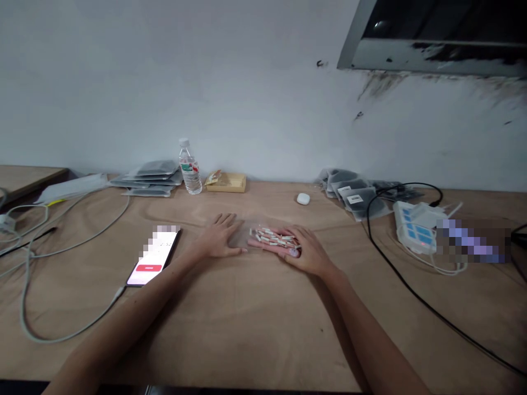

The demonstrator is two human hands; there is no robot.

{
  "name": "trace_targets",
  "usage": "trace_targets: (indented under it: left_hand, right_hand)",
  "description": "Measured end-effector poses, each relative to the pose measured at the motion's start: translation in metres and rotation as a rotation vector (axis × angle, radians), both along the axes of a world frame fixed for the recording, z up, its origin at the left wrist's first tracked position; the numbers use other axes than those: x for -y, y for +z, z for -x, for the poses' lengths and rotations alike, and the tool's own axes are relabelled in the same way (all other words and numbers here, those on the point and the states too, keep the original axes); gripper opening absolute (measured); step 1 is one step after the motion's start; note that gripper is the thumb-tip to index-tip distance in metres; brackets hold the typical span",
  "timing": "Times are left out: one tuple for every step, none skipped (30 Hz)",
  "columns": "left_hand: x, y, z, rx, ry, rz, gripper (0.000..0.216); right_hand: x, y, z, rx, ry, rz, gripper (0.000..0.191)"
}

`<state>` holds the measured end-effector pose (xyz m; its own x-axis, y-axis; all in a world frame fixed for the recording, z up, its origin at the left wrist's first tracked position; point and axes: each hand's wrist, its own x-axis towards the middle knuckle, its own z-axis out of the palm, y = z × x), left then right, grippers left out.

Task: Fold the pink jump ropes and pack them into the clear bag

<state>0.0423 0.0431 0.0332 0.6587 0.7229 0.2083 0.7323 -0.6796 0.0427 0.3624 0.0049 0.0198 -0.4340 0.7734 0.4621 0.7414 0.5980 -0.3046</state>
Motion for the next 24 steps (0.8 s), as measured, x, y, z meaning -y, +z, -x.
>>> trace_targets:
  left_hand:
    - [0.001, 0.000, -0.001, -0.003, 0.000, -0.005, 0.089]
    - [0.002, 0.000, -0.001, -0.005, -0.003, -0.010, 0.089]
    - [0.002, 0.000, -0.002, -0.008, -0.007, -0.014, 0.088]
    - [0.003, 0.000, -0.002, -0.012, -0.013, -0.019, 0.088]
    - [0.003, -0.001, -0.002, -0.018, -0.020, -0.022, 0.089]
    - [0.003, -0.001, -0.002, -0.022, -0.028, -0.024, 0.089]
    - [0.003, -0.002, -0.002, -0.024, -0.033, -0.024, 0.089]
    - [0.003, -0.003, -0.001, -0.022, -0.038, -0.023, 0.089]
    - [0.002, -0.004, -0.001, -0.020, -0.044, -0.020, 0.090]
    - [0.001, -0.005, 0.000, -0.019, -0.051, -0.016, 0.090]
    - [0.000, -0.005, 0.001, -0.018, -0.058, -0.012, 0.091]
    - [-0.001, -0.006, 0.002, -0.013, -0.063, -0.009, 0.092]
    - [-0.002, -0.006, 0.003, -0.001, -0.065, -0.008, 0.091]
    - [-0.002, -0.006, 0.004, 0.019, -0.064, -0.013, 0.090]
    - [-0.003, -0.005, 0.004, 0.048, -0.056, -0.029, 0.086]
    - [-0.003, -0.005, 0.003, 0.082, -0.045, -0.054, 0.079]
    - [-0.003, -0.005, 0.003, 0.110, -0.033, -0.083, 0.070]
    - [-0.003, -0.004, 0.002, 0.128, -0.021, -0.109, 0.058]
    - [-0.003, -0.003, 0.001, 0.131, -0.006, -0.125, 0.046]
    - [-0.003, -0.002, 0.000, 0.121, 0.011, -0.127, 0.036]
    - [-0.002, 0.000, -0.001, 0.101, 0.029, -0.118, 0.027]
    - [-0.001, 0.002, -0.002, 0.079, 0.049, -0.103, 0.022]
    - [0.000, 0.003, -0.003, 0.057, 0.072, -0.088, 0.018]
    - [0.001, 0.004, -0.004, 0.037, 0.095, -0.077, 0.017]
  right_hand:
    - [0.001, 0.000, 0.002, -0.012, -0.011, -0.007, 0.060]
    - [0.001, -0.001, 0.005, -0.016, -0.013, -0.015, 0.061]
    - [0.001, -0.002, 0.008, -0.010, -0.005, -0.021, 0.063]
    - [0.000, -0.004, 0.010, 0.008, 0.012, -0.025, 0.064]
    - [-0.001, -0.006, 0.012, 0.033, 0.033, -0.028, 0.064]
    - [-0.002, -0.009, 0.013, 0.063, 0.049, -0.032, 0.065]
    - [-0.003, -0.012, 0.013, 0.092, 0.058, -0.037, 0.066]
    - [-0.004, -0.014, 0.013, 0.118, 0.062, -0.041, 0.066]
    - [-0.005, -0.017, 0.012, 0.139, 0.065, -0.044, 0.065]
    - [-0.006, -0.018, 0.010, 0.154, 0.066, -0.045, 0.064]
    - [-0.007, -0.020, 0.009, 0.162, 0.063, -0.047, 0.062]
    - [-0.007, -0.021, 0.007, 0.166, 0.056, -0.047, 0.060]
    - [-0.008, -0.021, 0.006, 0.169, 0.042, -0.047, 0.058]
    - [-0.008, -0.021, 0.004, 0.170, 0.019, -0.051, 0.056]
    - [-0.008, -0.021, 0.003, 0.171, -0.019, -0.059, 0.055]
    - [-0.007, -0.021, 0.002, 0.175, -0.065, -0.066, 0.054]
    - [-0.007, -0.021, 0.001, 0.180, -0.119, -0.074, 0.054]
    - [-0.007, -0.022, 0.001, 0.185, -0.177, -0.081, 0.053]
    - [-0.006, -0.022, 0.001, 0.189, -0.230, -0.090, 0.052]
    - [-0.006, -0.022, 0.001, 0.194, -0.274, -0.096, 0.052]
    - [-0.006, -0.022, 0.002, 0.198, -0.306, -0.099, 0.051]
    - [-0.006, -0.023, 0.002, 0.200, -0.331, -0.102, 0.051]
    - [-0.006, -0.023, 0.003, 0.200, -0.345, -0.103, 0.050]
    - [-0.006, -0.024, 0.002, 0.200, -0.345, -0.101, 0.050]
